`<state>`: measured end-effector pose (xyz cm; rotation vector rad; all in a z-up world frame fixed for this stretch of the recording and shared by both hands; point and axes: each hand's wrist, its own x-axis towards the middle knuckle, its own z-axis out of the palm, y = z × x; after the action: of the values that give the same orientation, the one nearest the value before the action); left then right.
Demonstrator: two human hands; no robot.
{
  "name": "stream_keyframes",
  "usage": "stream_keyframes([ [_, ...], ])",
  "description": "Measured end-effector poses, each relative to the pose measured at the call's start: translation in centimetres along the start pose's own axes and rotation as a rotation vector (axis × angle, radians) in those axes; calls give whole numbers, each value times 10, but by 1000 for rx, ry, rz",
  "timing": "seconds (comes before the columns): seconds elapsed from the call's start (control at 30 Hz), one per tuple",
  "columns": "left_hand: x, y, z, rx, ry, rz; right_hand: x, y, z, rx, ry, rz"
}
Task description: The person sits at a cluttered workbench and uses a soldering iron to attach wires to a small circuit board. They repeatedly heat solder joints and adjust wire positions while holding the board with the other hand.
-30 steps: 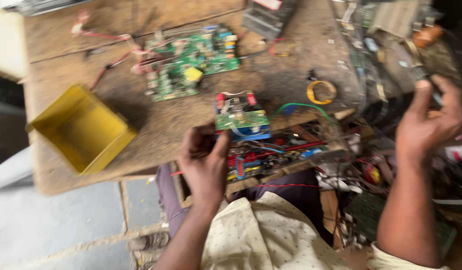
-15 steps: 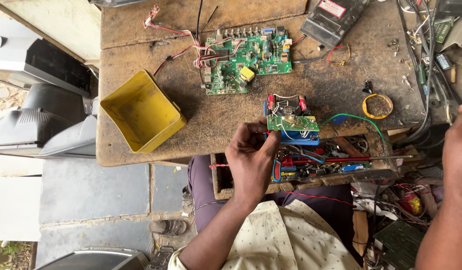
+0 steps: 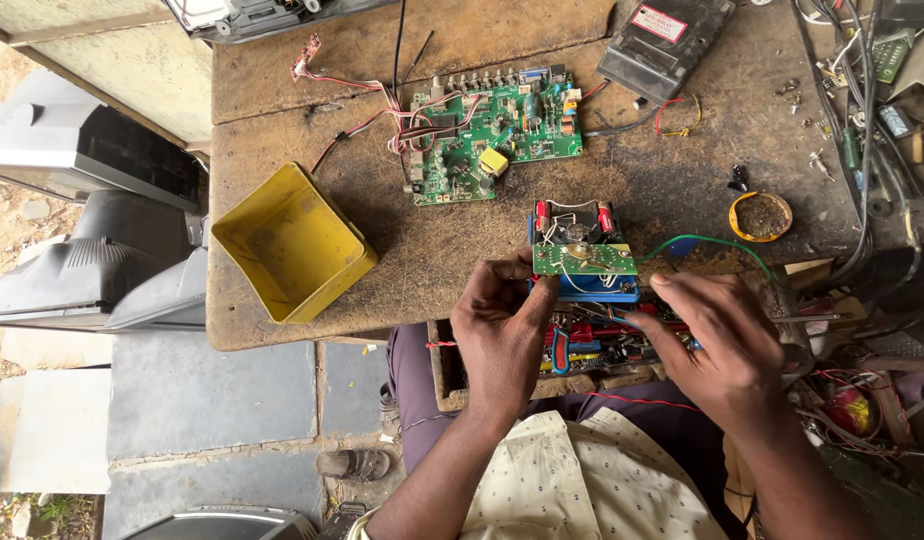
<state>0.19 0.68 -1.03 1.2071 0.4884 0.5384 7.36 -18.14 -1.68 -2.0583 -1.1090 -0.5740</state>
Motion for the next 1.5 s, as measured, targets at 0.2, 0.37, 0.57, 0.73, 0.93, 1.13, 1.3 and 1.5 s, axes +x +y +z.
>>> stream_keyframes([
  [0.2,-1,3,-2,-9,-8,-43,8,-10,2,-6,26,27],
  [0.37,0,3,-3,-12,-26,-29,9,-13,2,-14,32,42],
  [0.57,1,3,-6,-14,-21,-37,9,-15,4,-41,26,43],
  [0.73,1,3,-6,25,-25,-42,7,-14,4,-43,38,41],
  [0.93,1,2,-8,3,-52,-42,2,-9,6,-23,33,31],
  [1.13,3,3,-12,-181,-60,-130,3,-12,7,-22,50,7],
  [1.3,6,4,-15,-229,-54,-149,8,-15,9,-8,73,-14],
  [1.5,6,1,-20,-225,-66,-137,11,-18,9,11,77,-20],
])
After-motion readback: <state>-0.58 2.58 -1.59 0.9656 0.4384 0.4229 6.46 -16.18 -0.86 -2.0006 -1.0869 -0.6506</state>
